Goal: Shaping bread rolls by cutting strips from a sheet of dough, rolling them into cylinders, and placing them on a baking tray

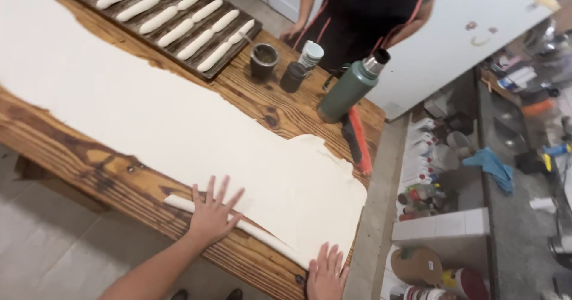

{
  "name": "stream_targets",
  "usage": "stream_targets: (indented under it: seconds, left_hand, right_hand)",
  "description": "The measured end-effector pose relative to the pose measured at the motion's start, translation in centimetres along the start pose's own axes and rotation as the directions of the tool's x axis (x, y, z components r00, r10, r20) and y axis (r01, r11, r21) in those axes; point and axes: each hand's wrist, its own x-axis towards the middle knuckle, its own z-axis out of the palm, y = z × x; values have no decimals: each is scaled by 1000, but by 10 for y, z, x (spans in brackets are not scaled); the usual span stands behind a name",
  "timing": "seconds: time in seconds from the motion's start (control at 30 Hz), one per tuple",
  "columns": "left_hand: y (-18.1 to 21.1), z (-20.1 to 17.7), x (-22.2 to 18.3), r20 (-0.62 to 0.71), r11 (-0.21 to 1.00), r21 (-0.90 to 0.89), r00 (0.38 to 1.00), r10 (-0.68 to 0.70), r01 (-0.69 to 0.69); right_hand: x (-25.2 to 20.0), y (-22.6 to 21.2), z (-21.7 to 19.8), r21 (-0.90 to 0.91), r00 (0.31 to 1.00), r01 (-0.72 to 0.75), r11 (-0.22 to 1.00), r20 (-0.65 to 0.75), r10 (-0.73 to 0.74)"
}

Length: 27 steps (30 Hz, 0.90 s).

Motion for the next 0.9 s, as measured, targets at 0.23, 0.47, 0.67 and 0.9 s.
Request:
stream_targets:
  seconds: [0.23, 0.47, 0.67, 0.9]
  left_hand:
    - [-6, -62, -92, 114, 993, -56, 989, -94, 101]
    - [-60, -4, -27, 50, 992, 45, 992, 119, -122]
    - [-31, -13, -42, 222, 962, 66, 936, -272, 264]
    - [-90, -19, -138, 208, 982, -134, 965, 159, -132]
  right_hand:
    - [-25, 14, 62, -75, 984, 79, 994, -155, -90]
    - [-3, 7, 26, 44, 900, 134, 990, -423, -103]
    - [-19, 5, 45, -33, 976, -44, 999, -217, 36]
    - [-56, 70, 182, -108, 831, 226, 968, -497, -250]
